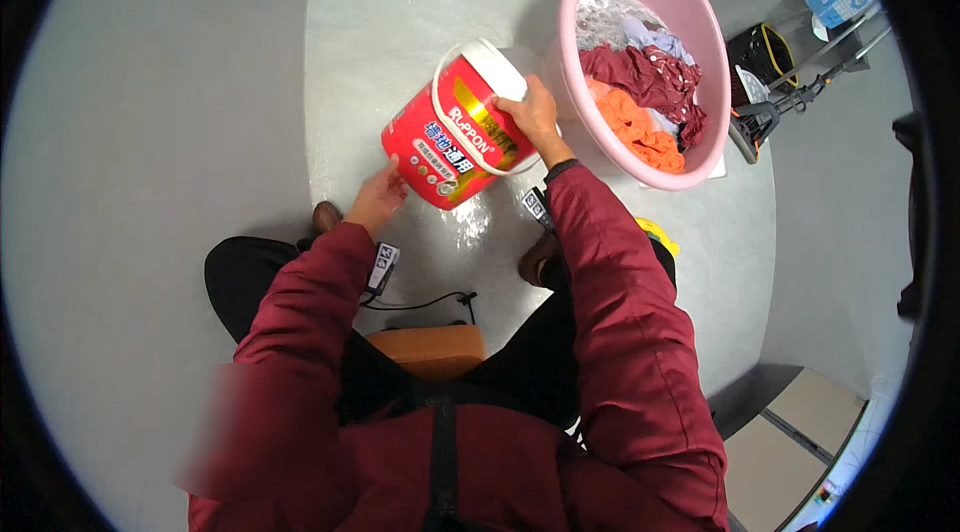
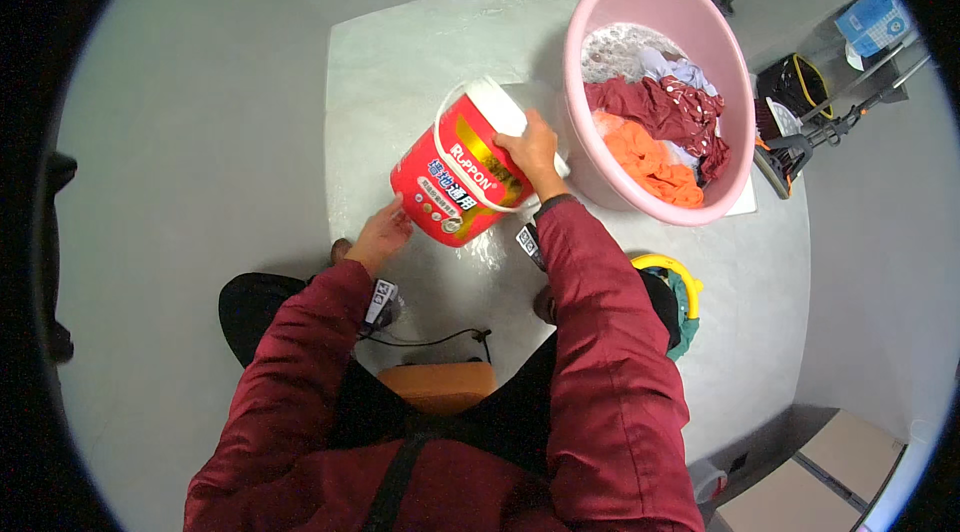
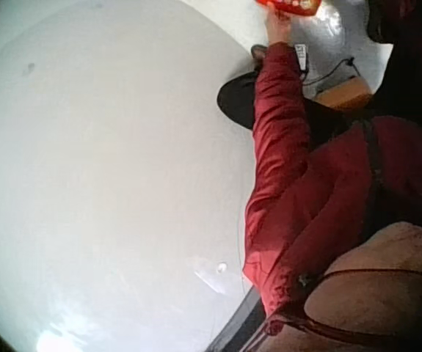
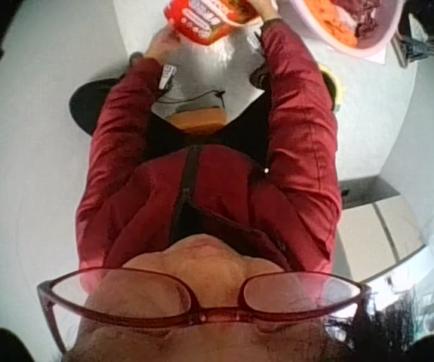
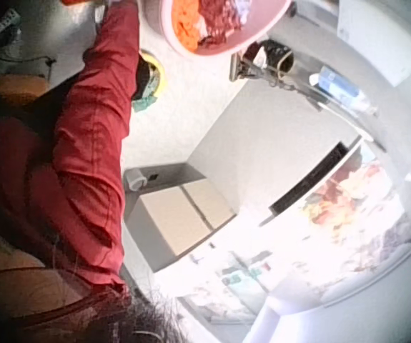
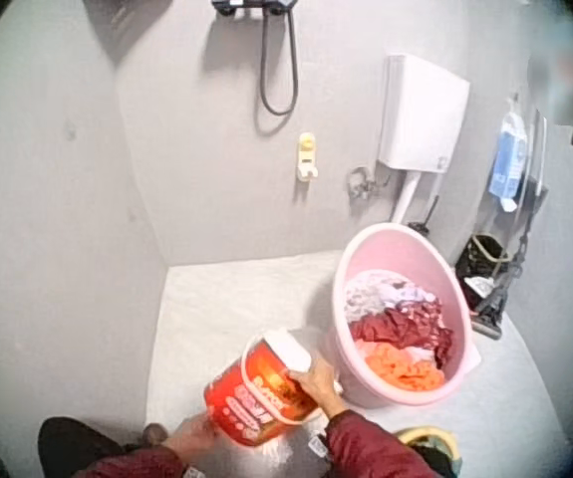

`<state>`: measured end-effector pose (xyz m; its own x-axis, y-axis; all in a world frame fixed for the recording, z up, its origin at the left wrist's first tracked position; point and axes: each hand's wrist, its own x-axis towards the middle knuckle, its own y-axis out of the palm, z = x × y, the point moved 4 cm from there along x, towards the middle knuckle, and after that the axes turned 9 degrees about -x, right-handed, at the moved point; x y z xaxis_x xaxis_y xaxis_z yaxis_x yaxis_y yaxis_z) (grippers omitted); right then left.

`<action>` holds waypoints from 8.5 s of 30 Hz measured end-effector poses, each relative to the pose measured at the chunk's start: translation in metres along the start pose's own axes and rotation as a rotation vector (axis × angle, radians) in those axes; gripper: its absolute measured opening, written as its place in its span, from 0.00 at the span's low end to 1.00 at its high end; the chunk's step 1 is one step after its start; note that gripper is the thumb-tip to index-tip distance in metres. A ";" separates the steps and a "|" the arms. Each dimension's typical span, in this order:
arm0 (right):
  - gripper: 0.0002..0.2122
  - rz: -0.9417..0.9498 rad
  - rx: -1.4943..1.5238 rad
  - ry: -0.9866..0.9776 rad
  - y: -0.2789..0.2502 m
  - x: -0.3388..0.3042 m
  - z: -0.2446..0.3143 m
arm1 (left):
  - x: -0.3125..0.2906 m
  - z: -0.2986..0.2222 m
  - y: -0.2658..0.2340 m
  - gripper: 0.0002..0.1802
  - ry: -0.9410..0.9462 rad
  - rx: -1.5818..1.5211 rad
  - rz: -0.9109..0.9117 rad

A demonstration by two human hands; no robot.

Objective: The person washes and rinses several pieces of clothing by hand. They scrub a yellow and a green garment in a bucket of soapy water, then rinse them under a shower head and place them into a pink basin.

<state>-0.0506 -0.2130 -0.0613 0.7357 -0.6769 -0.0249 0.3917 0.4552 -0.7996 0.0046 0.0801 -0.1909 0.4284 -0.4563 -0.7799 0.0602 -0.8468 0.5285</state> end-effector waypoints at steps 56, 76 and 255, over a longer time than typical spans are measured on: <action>0.20 0.580 -0.374 -0.703 -0.039 -0.143 0.108 | -0.057 0.033 0.001 0.17 -0.166 0.712 -0.074; 0.57 -0.090 -0.078 1.073 -0.152 -0.355 -0.348 | -0.060 0.037 -0.002 0.13 -0.281 0.612 -0.123; 0.11 -0.536 0.020 0.961 -0.142 -0.593 -0.248 | -0.073 0.041 0.011 0.18 -0.255 0.785 -0.119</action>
<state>-0.6799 -0.0202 -0.0818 -0.2656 -0.9537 -0.1413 0.5472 -0.0285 -0.8365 -0.0633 0.0933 -0.1422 0.2356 -0.3192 -0.9179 -0.5945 -0.7945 0.1237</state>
